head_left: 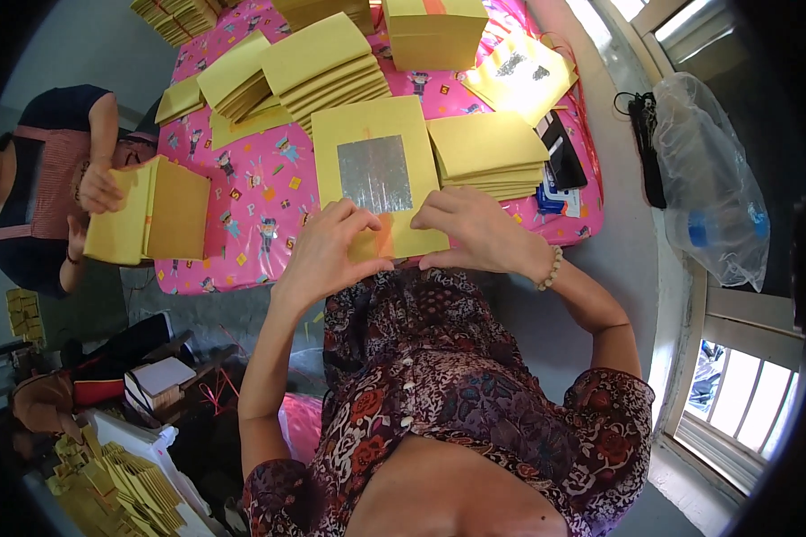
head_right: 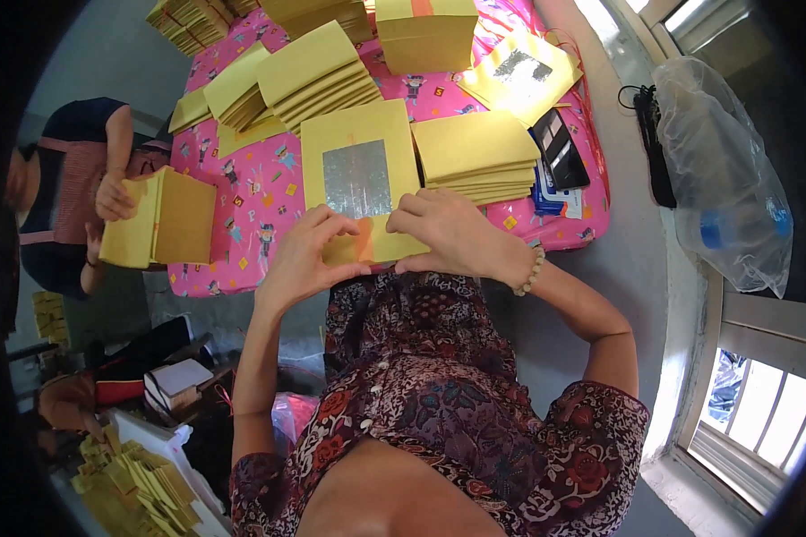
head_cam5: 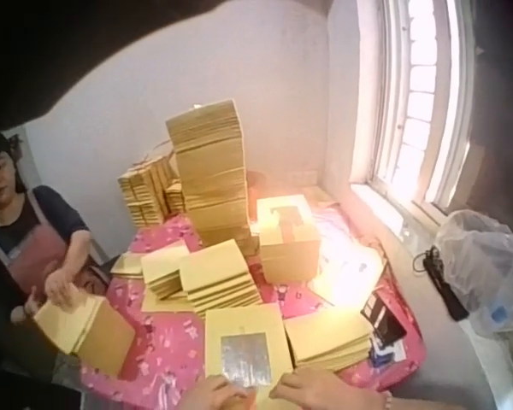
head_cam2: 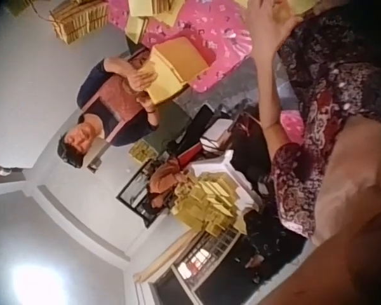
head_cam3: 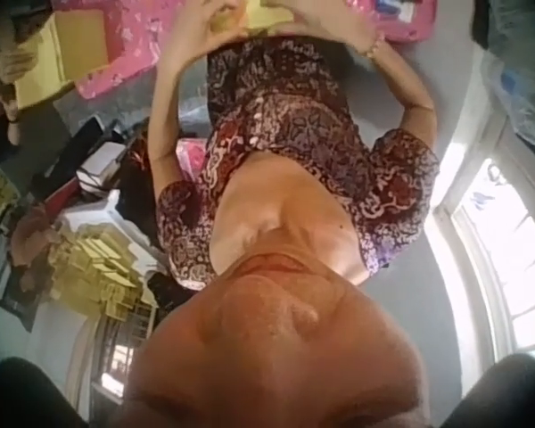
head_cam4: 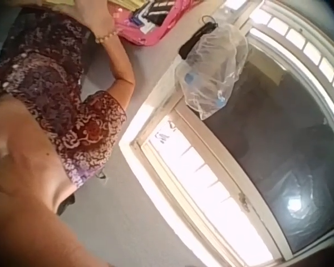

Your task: Tying ribbons around stacks of yellow paper for packaging.

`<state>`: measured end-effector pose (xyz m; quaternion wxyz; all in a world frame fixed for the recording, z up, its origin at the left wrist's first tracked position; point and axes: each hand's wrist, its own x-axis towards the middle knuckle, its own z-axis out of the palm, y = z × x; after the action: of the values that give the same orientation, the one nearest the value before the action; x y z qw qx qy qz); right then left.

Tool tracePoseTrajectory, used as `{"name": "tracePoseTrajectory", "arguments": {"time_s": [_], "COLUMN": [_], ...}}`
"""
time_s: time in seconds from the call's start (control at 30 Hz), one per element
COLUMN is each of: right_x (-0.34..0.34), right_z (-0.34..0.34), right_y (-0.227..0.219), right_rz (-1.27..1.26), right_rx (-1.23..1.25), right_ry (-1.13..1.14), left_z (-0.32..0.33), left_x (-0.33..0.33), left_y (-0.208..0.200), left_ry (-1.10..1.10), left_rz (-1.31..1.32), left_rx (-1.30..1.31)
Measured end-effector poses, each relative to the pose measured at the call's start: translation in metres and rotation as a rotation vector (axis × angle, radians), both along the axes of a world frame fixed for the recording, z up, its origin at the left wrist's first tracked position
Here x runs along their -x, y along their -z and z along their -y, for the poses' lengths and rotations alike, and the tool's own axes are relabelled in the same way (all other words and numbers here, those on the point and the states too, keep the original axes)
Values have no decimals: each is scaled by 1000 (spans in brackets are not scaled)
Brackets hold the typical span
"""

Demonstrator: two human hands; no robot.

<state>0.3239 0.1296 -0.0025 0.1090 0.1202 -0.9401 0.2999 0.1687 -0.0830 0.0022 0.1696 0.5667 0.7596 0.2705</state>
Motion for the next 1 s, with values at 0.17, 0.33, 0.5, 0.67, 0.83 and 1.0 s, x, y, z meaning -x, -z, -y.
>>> {"name": "tracePoseTrajectory", "arguments": {"time_s": [0.17, 0.33, 0.5, 0.67, 0.83, 1.0], "right_x": [7, 9, 13, 15, 16, 16], "right_z": [8, -2, -5, -8, -9, -10], "right_y": [10, 10, 3, 4, 2, 4], "right_rz": [7, 47, 138, 134, 155, 169], "right_rx": [-177, -72, 39, 49, 43, 49], "right_ry": [-17, -42, -45, -63, -73, -73], "left_z": [3, 5, 8, 6, 6, 5], "left_x": [-2, 6, 8, 5, 5, 6], "left_y": [7, 11, 20, 21, 21, 22], "left_ry": [12, 36, -23, -95, -113, -133], "left_rz": [-90, 4, 141, 252, 301, 296], "left_rx": [-13, -52, -116, -124, -117, -104]}}
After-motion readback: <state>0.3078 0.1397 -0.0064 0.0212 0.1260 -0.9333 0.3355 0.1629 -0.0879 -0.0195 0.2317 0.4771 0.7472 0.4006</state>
